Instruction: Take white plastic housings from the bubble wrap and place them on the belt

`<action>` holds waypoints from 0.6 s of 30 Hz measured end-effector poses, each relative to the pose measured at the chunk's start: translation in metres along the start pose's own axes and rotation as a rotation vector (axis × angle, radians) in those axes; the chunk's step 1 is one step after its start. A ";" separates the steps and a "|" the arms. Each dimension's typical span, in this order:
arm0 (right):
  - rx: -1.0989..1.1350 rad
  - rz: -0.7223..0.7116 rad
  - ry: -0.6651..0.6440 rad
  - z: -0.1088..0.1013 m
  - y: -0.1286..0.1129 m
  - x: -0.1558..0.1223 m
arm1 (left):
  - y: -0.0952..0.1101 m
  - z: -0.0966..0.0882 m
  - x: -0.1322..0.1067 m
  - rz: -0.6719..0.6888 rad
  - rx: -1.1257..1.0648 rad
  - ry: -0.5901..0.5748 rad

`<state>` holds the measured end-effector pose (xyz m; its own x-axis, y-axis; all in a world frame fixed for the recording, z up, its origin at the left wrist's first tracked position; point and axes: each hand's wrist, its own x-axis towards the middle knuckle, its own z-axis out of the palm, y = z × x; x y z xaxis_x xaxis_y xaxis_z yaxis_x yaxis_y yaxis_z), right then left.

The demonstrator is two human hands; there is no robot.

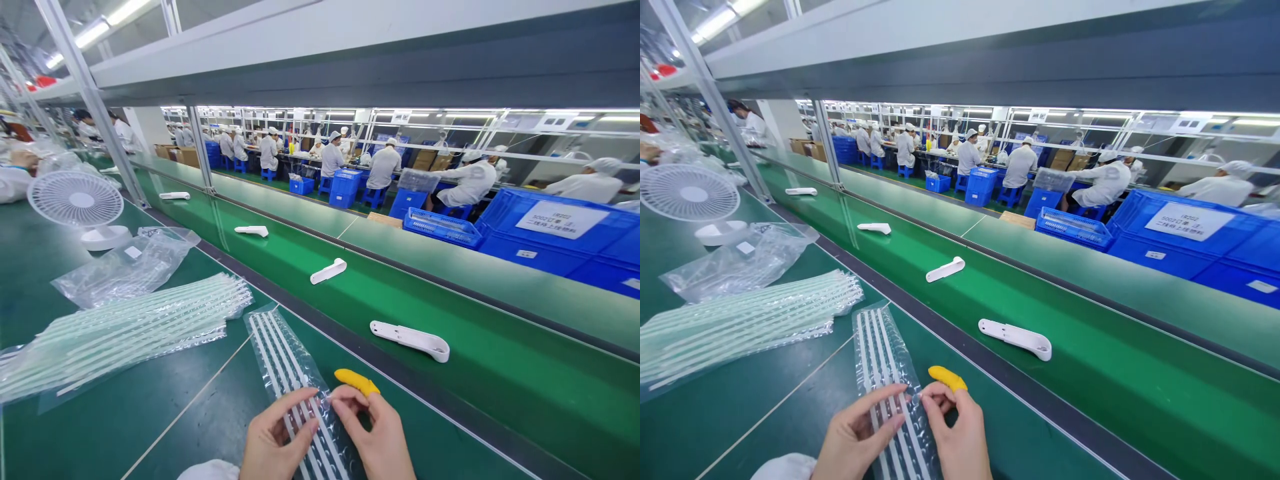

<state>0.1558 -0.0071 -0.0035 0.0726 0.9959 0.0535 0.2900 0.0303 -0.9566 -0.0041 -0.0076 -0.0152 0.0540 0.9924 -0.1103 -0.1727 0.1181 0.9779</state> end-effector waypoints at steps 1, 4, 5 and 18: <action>-0.101 -0.087 0.035 0.000 0.001 -0.001 | -0.001 0.000 0.000 0.004 0.024 0.018; -0.322 -0.347 0.125 0.002 0.002 -0.004 | -0.002 0.000 -0.001 0.019 0.056 0.038; -0.374 -0.394 0.128 0.003 0.002 -0.005 | -0.002 0.001 -0.001 0.021 0.057 0.032; -0.402 -0.209 -0.136 -0.001 -0.003 0.001 | -0.003 0.003 0.000 0.007 0.030 0.004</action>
<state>0.1558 -0.0067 -0.0007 -0.1446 0.9750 0.1689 0.6337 0.2223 -0.7410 -0.0011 -0.0082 -0.0177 0.0491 0.9934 -0.1036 -0.1437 0.1097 0.9835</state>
